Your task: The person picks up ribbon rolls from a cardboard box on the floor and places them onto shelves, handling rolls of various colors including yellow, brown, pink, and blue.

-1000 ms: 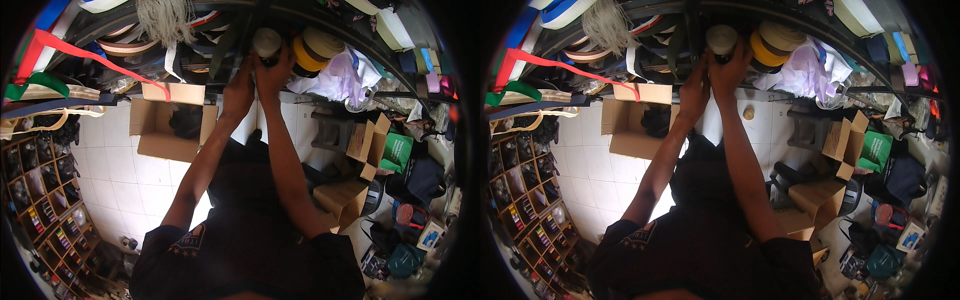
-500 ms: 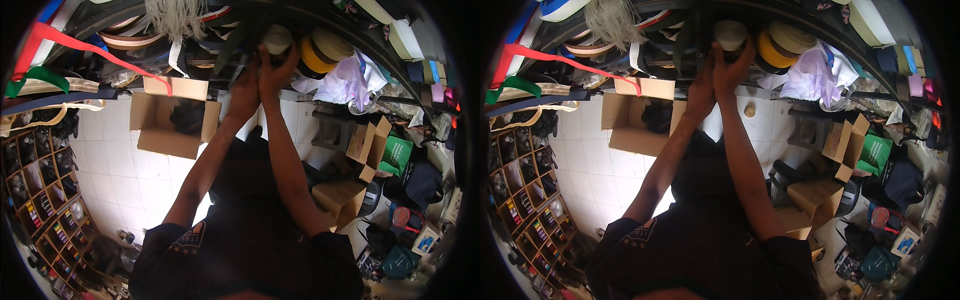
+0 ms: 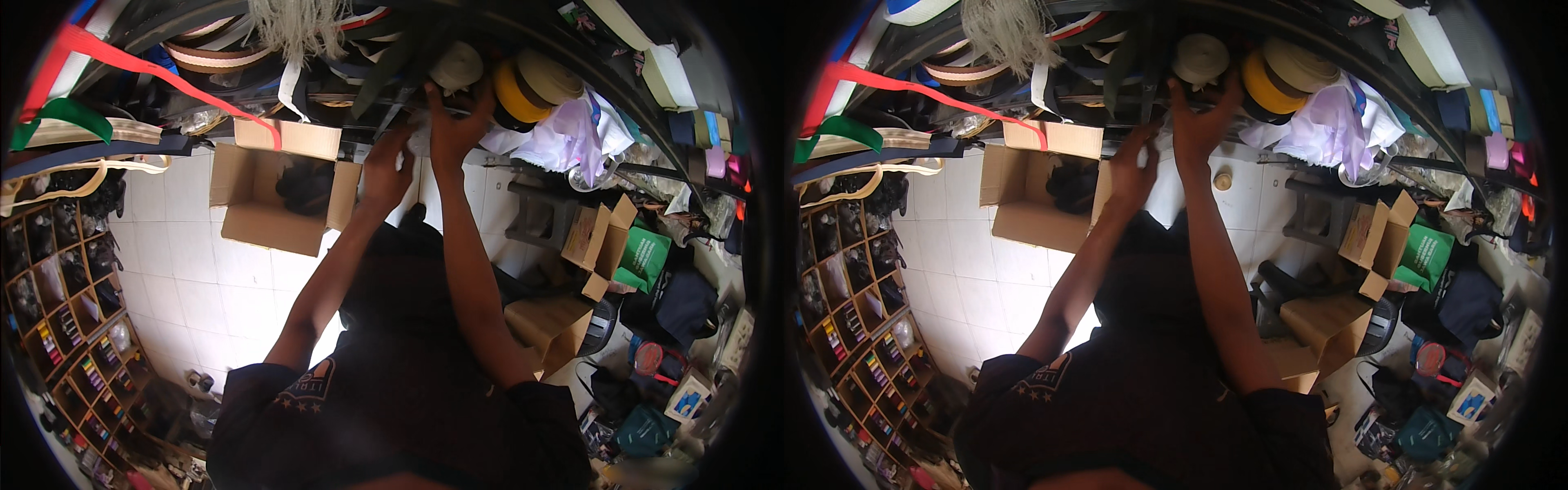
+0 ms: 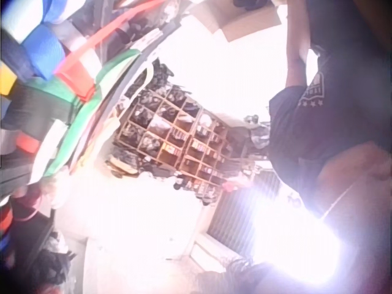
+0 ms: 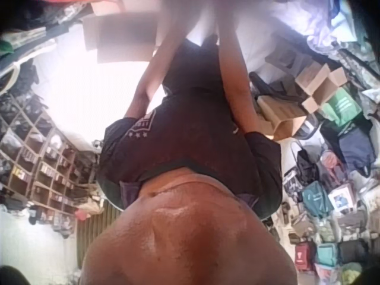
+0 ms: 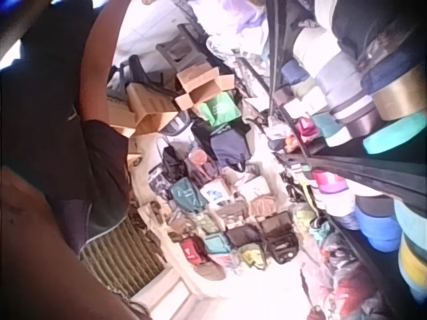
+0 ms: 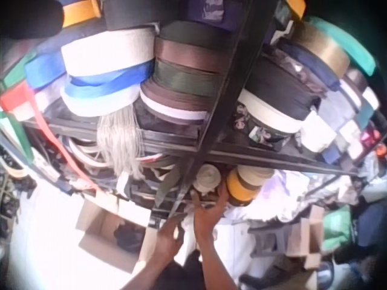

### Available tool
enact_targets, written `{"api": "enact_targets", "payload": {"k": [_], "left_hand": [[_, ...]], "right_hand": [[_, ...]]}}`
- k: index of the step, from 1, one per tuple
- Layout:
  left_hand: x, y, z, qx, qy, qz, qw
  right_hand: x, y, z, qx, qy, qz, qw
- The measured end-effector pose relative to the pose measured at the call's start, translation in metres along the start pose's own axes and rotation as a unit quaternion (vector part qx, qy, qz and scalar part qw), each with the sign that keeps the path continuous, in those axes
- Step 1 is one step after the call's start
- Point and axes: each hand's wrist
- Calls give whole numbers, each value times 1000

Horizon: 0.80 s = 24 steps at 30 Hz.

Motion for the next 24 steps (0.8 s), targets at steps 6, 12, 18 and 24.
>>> {"api": "enact_targets", "payload": {"k": [6,12,18,24], "left_hand": [[-75,56,-77,135,22,-116,984],[-266,120,-143,206,-144,-470,846],[-340,135,-141,67,-264,-492,827],[-337,111,-101,-34,-324,-479,815]], "right_hand": [[0,8,-2,12,-41,-2,999],[16,38,-22,48,25,-30,998],[43,95,-50,-53,97,-72,991],[53,139,-56,-187,104,-6,977]]}}
Point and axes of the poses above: each hand's wrist, its own y-axis away from the middle knuckle, its own z-axis out of the palm, x = y × z, and after that the axes turned 6 degrees about -z, right-handed
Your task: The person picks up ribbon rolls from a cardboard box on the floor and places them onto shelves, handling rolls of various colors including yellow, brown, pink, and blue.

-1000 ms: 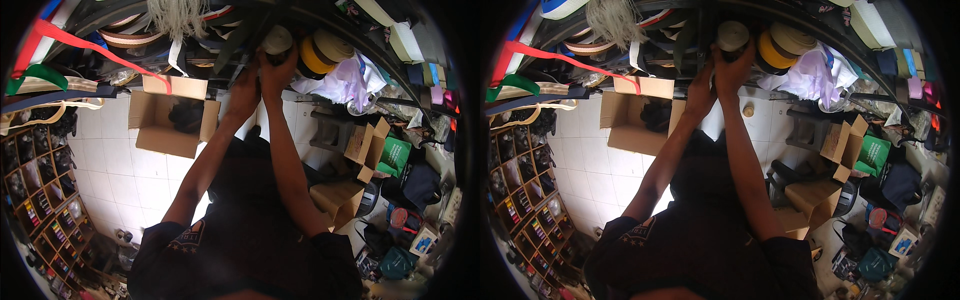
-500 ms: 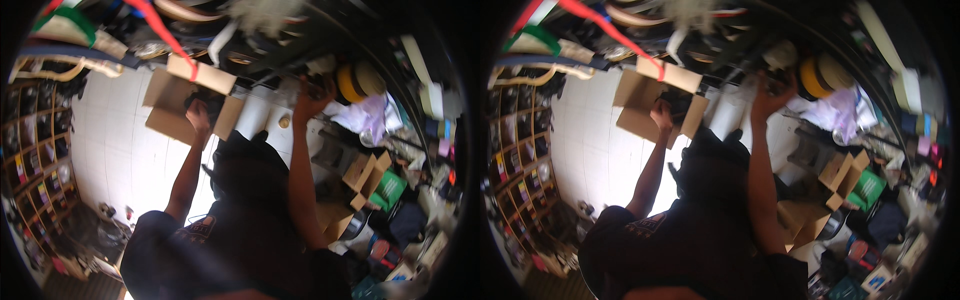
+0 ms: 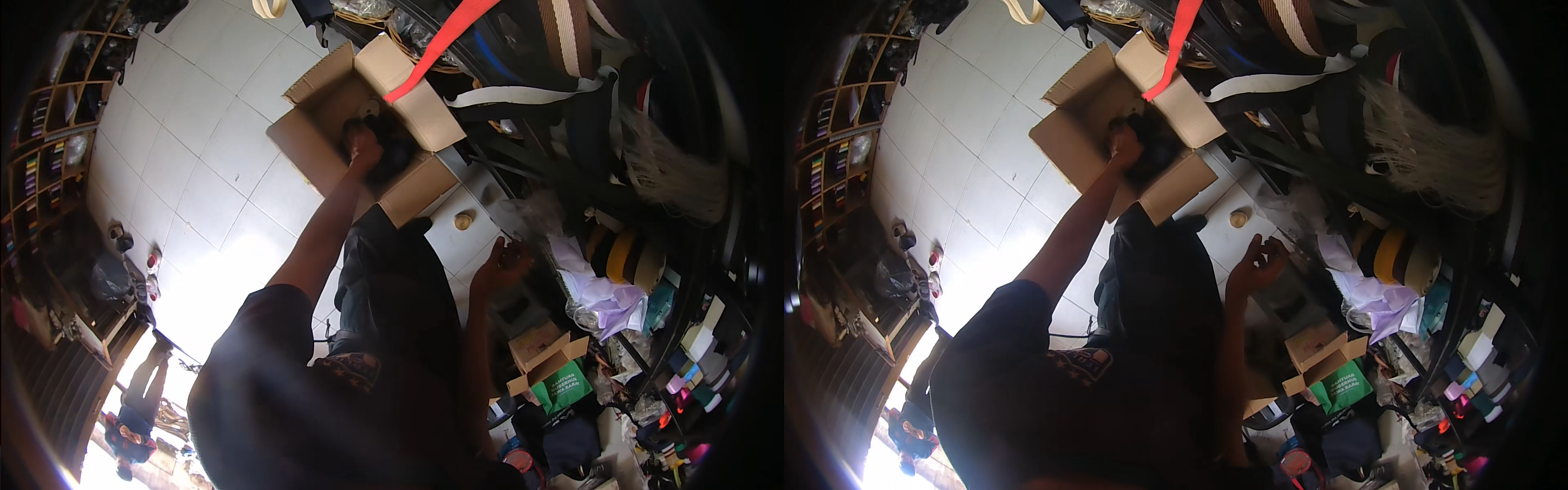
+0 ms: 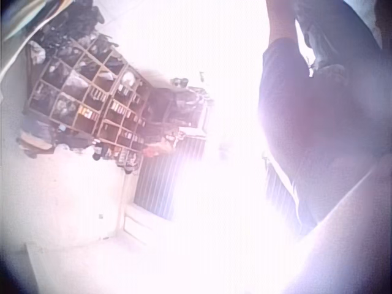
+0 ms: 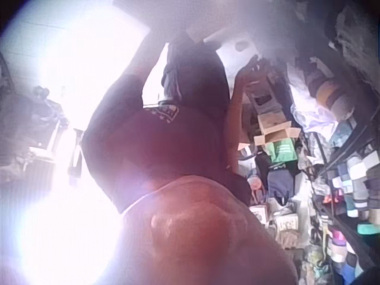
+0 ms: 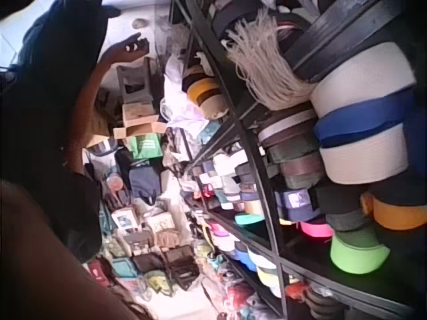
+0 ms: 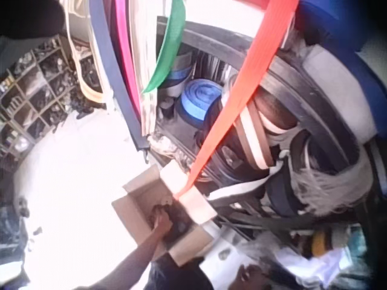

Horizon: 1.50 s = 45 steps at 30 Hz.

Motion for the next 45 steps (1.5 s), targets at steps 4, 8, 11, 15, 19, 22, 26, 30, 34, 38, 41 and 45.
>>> {"api": "enact_targets", "payload": {"k": [4,8,11,15,19,22,26,30,34,38,41,45], "left_hand": [[29,35,-6,-12,-168,248,954],[29,31,17,52,-183,373,908],[35,14,41,47,-166,310,935],[34,6,73,106,-167,295,935],[8,-24,104,65,-161,227,958],[27,-6,75,53,-94,188,976],[21,20,4,231,12,183,956],[26,69,-116,151,285,235,917],[13,89,-172,41,440,234,866],[25,115,-202,-33,570,253,781],[21,122,-198,23,608,229,760],[26,120,-238,2,491,288,822]], "right_hand": [[-5,5,-1,-56,59,47,996],[-3,8,-6,-94,24,93,991],[-7,15,-8,-94,66,99,988],[-9,21,-15,-106,91,105,985],[-3,13,-10,-148,75,50,985],[-14,16,-15,-166,108,89,976],[-21,8,1,-179,43,100,978],[-50,-10,36,-277,-54,42,959],[-92,-38,95,-369,-124,-130,912],[-132,-61,123,-414,-147,-196,876],[-155,-76,127,-433,-143,-266,849],[-179,-89,115,-438,-86,-317,837]]}}
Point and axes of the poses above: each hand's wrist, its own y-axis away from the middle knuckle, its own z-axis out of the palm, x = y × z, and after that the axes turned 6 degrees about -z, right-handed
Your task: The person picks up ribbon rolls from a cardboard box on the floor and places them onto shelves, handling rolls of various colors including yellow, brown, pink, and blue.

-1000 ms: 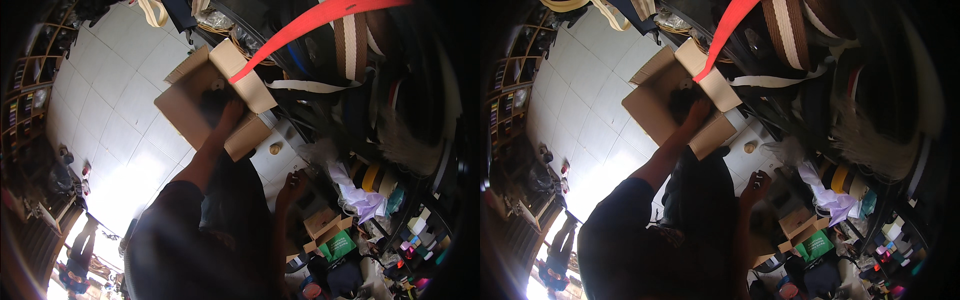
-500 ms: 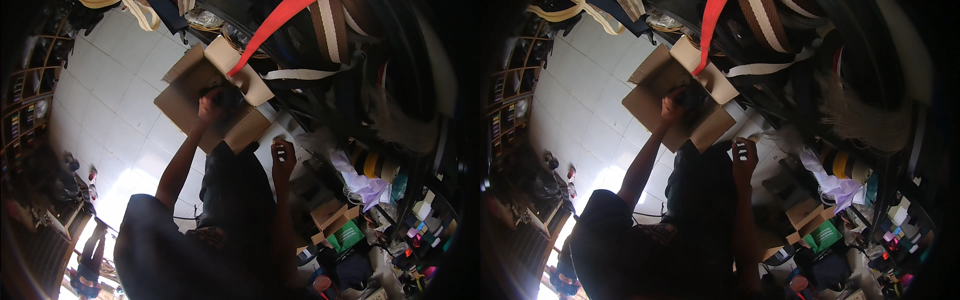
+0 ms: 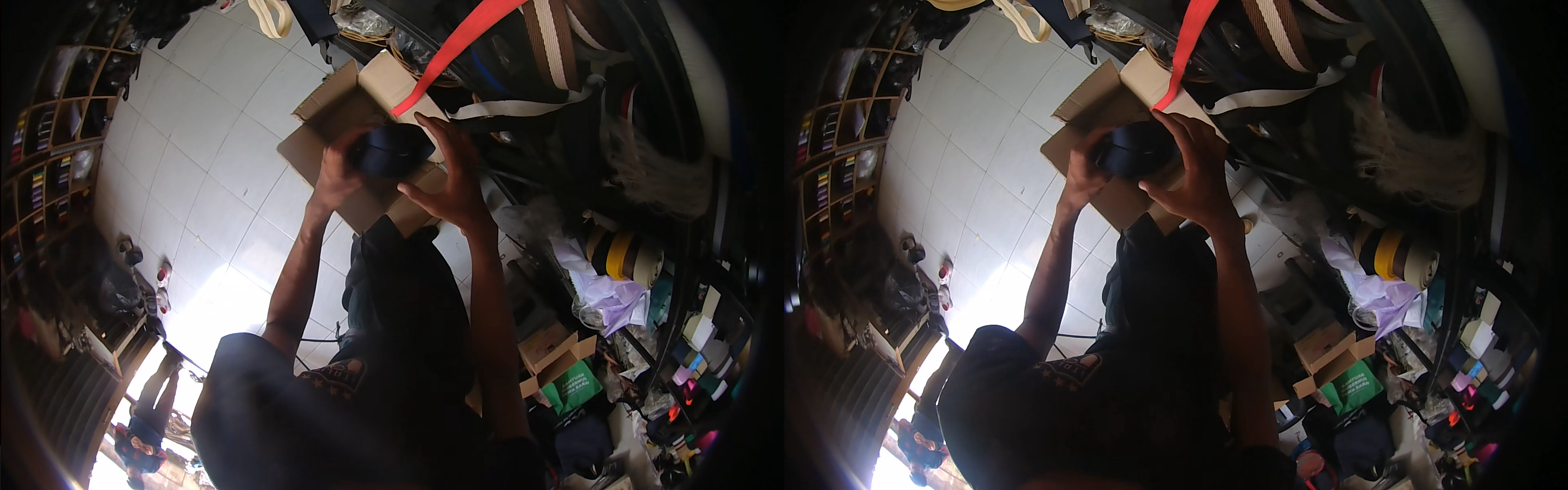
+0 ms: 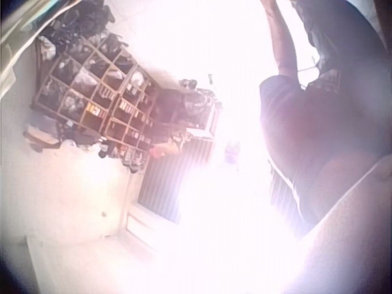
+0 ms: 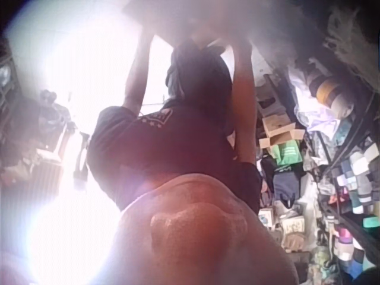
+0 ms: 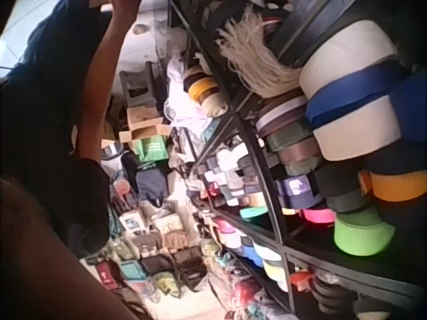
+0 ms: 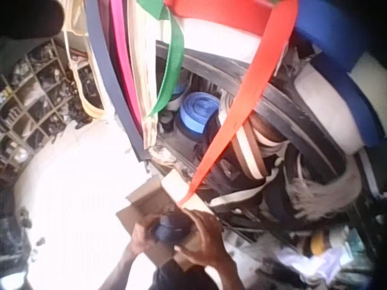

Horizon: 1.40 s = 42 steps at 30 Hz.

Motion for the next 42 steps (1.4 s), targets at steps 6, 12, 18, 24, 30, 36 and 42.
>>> {"api": "enact_targets", "payload": {"k": [6,12,18,24,30,36,42], "left_hand": [[37,-7,3,-55,-211,83,972],[71,-8,11,-58,-224,59,971],[79,-9,20,-56,-197,58,977],[78,-10,26,-40,-93,8,995],[63,-13,7,-93,-105,1,990],[110,-9,-8,-170,-288,-8,942],[172,-10,43,-163,7,-9,986]], "right_hand": [[12,-2,12,-39,-9,-13,999],[3,-2,1,-36,3,-26,999],[0,0,-5,-15,-137,97,986],[12,5,-6,-11,-333,181,925],[15,6,-22,62,-329,186,924],[-22,10,-56,123,-278,164,938],[-67,13,-77,164,-220,73,959]]}}
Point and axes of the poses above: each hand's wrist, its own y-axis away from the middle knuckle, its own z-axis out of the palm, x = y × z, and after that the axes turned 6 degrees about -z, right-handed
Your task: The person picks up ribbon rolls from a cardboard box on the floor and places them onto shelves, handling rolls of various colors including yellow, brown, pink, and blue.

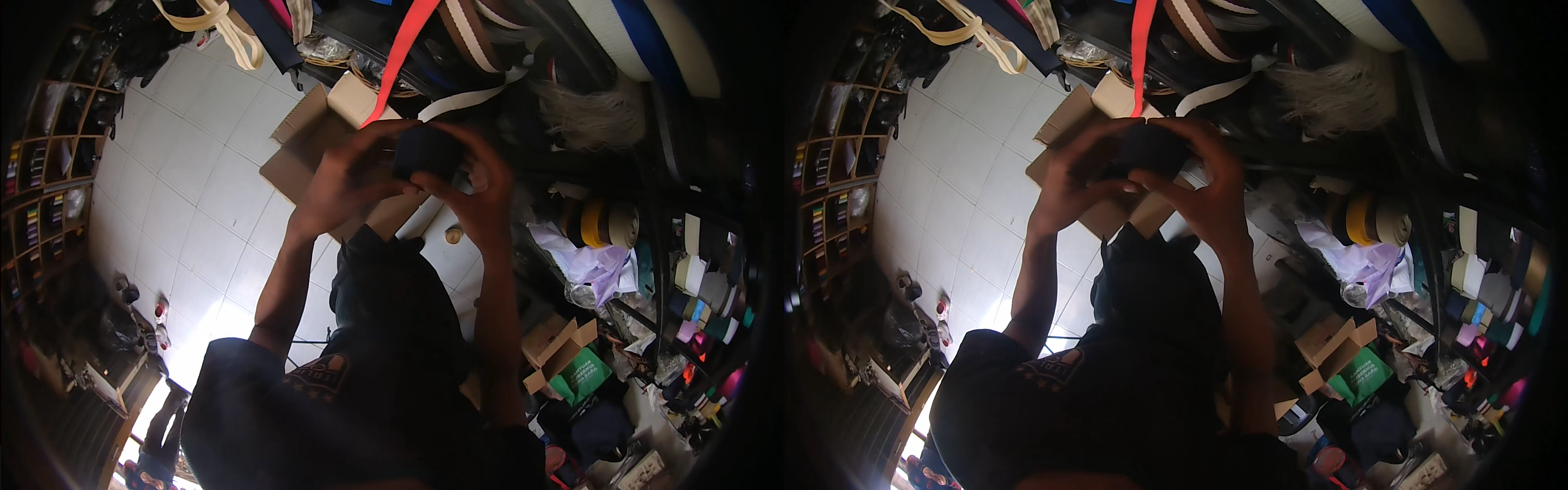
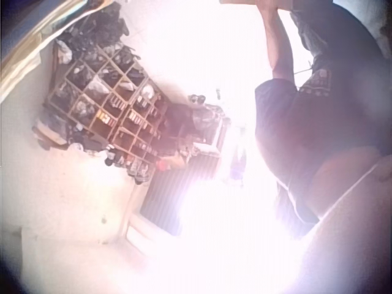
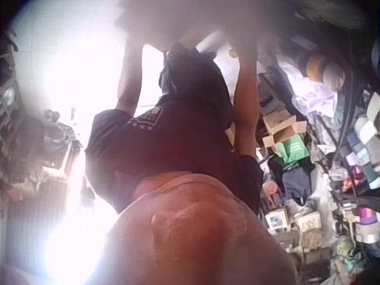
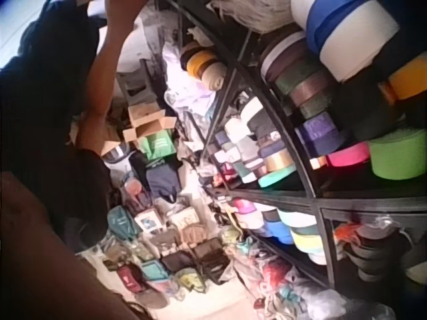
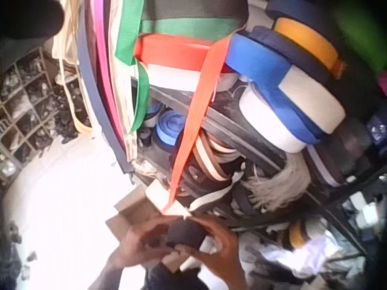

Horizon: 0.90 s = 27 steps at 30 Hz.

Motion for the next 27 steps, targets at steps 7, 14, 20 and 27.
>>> {"api": "enact_targets", "payload": {"k": [7,14,20,27], "left_hand": [[31,-12,10,-21,67,58,996],[44,-19,29,-3,151,57,987],[50,-12,78,43,304,-16,952],[64,1,117,21,321,-20,947]], "right_hand": [[-40,3,-13,28,32,-69,997],[-29,24,-23,96,32,-151,983],[-42,43,-16,241,45,-195,950],[-65,80,-48,262,13,-146,954]]}}
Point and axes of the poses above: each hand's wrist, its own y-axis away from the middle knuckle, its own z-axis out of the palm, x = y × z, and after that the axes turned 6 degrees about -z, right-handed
